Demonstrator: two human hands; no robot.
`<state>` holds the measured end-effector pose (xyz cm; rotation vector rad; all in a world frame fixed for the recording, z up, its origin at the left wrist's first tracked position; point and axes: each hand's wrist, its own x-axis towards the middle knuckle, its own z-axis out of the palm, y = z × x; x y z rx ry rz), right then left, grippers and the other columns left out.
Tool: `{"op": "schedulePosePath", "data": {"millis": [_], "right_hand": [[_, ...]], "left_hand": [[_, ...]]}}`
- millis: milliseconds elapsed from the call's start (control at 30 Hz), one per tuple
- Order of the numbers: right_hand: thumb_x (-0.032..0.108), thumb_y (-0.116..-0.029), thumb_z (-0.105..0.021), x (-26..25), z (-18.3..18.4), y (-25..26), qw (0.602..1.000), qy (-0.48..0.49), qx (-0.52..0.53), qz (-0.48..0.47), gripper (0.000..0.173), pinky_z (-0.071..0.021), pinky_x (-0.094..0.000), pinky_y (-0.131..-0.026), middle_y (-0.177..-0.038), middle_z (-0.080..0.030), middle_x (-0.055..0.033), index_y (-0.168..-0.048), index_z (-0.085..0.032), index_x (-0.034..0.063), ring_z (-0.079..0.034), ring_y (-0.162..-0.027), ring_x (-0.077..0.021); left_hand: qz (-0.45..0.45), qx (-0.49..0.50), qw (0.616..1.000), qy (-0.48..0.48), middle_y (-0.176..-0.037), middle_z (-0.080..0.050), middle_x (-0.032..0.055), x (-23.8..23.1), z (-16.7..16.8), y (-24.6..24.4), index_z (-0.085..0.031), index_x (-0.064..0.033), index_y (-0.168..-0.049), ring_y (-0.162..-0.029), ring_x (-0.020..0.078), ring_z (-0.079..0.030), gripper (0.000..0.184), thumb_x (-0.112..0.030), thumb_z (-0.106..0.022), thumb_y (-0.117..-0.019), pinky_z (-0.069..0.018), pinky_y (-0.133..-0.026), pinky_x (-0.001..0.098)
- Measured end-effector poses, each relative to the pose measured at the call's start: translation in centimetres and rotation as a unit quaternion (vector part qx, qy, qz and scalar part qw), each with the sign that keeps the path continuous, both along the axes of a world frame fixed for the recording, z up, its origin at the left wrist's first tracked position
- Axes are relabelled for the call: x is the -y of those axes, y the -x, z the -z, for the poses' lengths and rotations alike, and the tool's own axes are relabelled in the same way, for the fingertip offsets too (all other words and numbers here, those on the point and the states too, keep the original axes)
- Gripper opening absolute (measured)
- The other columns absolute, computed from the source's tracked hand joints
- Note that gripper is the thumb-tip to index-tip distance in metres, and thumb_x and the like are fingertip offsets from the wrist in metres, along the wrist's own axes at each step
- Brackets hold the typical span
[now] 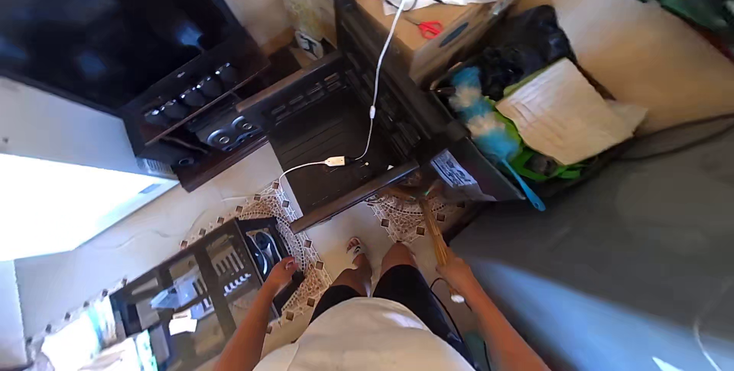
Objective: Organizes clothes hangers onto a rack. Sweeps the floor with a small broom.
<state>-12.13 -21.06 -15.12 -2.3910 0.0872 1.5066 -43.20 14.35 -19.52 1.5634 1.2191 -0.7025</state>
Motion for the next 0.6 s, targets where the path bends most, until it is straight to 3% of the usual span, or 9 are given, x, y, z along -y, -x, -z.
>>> {"op": "schedulePosePath", "data": {"millis": [100,200,233,333,433,500,533,600], "right_hand": [[0.014,-0.0984,-0.064,-0.9,-4.8,0.1,0.987,0.079,-0.017,-0.141,0.081,-0.0458,-0.0597,-0.106,-0.141,-0.055,-0.0309,-0.164,-0.016,0.0088,-0.057,-0.129,-0.0453],[0.012,-0.1006,-0.062,-2.0,-7.9,-2.0,0.975,0.049,-0.069,-0.206,0.068,-0.0436,-0.0579,-0.108,-0.144,-0.053,-0.0301,-0.160,-0.029,0.0045,-0.056,-0.130,-0.0428],[0.011,-0.1015,-0.061,-2.1,-8.2,-2.6,0.972,0.026,-0.088,-0.215,0.061,-0.0466,-0.0551,-0.104,-0.140,-0.055,-0.0285,-0.156,-0.036,0.0037,-0.059,-0.123,-0.0397],[0.008,-0.1031,-0.058,-3.5,-8.1,-4.2,0.954,-0.012,-0.159,-0.256,0.054,-0.0518,-0.0434,-0.081,-0.127,-0.059,-0.0230,-0.154,-0.039,0.0059,-0.061,-0.093,-0.0268],[0.010,-0.1035,-0.057,-6.2,-7.3,-3.3,0.916,-0.024,-0.210,-0.341,0.057,-0.0509,-0.0355,-0.069,-0.116,-0.060,-0.0172,-0.156,-0.036,0.0103,-0.058,-0.079,-0.0185],[0.010,-0.1028,-0.059,-8.3,-7.1,-1.0,0.884,-0.034,-0.214,-0.413,0.061,-0.0525,-0.0406,-0.082,-0.128,-0.060,-0.0202,-0.159,-0.035,0.0113,-0.062,-0.095,-0.0235],[0.010,-0.1017,-0.061,-9.3,-7.2,0.5,0.866,-0.037,-0.211,-0.451,0.062,-0.0519,-0.0459,-0.094,-0.135,-0.059,-0.0223,-0.158,-0.036,0.0102,-0.063,-0.110,-0.0285],[0.012,-0.0987,-0.064,-10.4,-6.7,3.3,0.825,-0.037,-0.189,-0.531,0.060,-0.0473,-0.0521,-0.104,-0.138,-0.058,-0.0252,-0.154,-0.040,0.0043,-0.060,-0.122,-0.0346]], "left_hand": [[0.047,-0.008,0.999,0.026,-0.150,-0.048,0.0293,3.3,0.2,0.0,-0.044,0.0060,-0.149,-0.141,0.0386,-0.047,0.047,-0.019,-0.050,-0.1093,-0.0346,-0.119,0.0490],[0.067,0.024,0.997,0.040,-0.150,-0.048,0.0303,7.0,-0.8,-1.6,-0.044,0.0055,-0.149,-0.142,0.0423,-0.046,0.051,-0.023,-0.052,-0.1084,-0.0333,-0.119,0.0541],[0.056,0.045,0.997,0.041,-0.149,-0.049,0.0306,8.4,-1.4,-2.4,-0.045,0.0058,-0.149,-0.141,0.0430,-0.047,0.050,-0.023,-0.052,-0.1083,-0.0333,-0.119,0.0549],[-0.033,0.109,0.992,0.057,-0.141,-0.056,0.0304,12.2,-4.7,-5.5,-0.054,0.0088,-0.140,-0.135,0.0414,-0.052,0.045,-0.025,-0.047,-0.1104,-0.0358,-0.116,0.0543],[-0.214,0.145,0.955,0.145,-0.127,-0.064,0.0284,17.1,-6.2,-7.8,-0.058,0.0116,-0.130,-0.117,0.0355,-0.064,0.062,-0.041,-0.029,-0.1133,-0.0471,-0.105,0.0493],[-0.307,0.151,0.910,0.232,-0.126,-0.063,0.0292,20.0,-7.7,-9.1,-0.056,0.0096,-0.134,-0.115,0.0375,-0.064,0.078,-0.056,-0.021,-0.1100,-0.0484,-0.102,0.0513],[-0.345,0.158,0.888,0.259,-0.129,-0.062,0.0306,21.2,-8.4,-9.6,-0.051,0.0085,-0.140,-0.117,0.0399,-0.063,0.081,-0.060,-0.021,-0.1085,-0.0475,-0.104,0.0530],[-0.415,0.178,0.847,0.280,-0.132,-0.060,0.0314,23.2,-8.7,-10.0,-0.043,0.0058,-0.148,-0.118,0.0401,-0.062,0.080,-0.062,-0.028,-0.1072,-0.0478,-0.104,0.0526]]}}
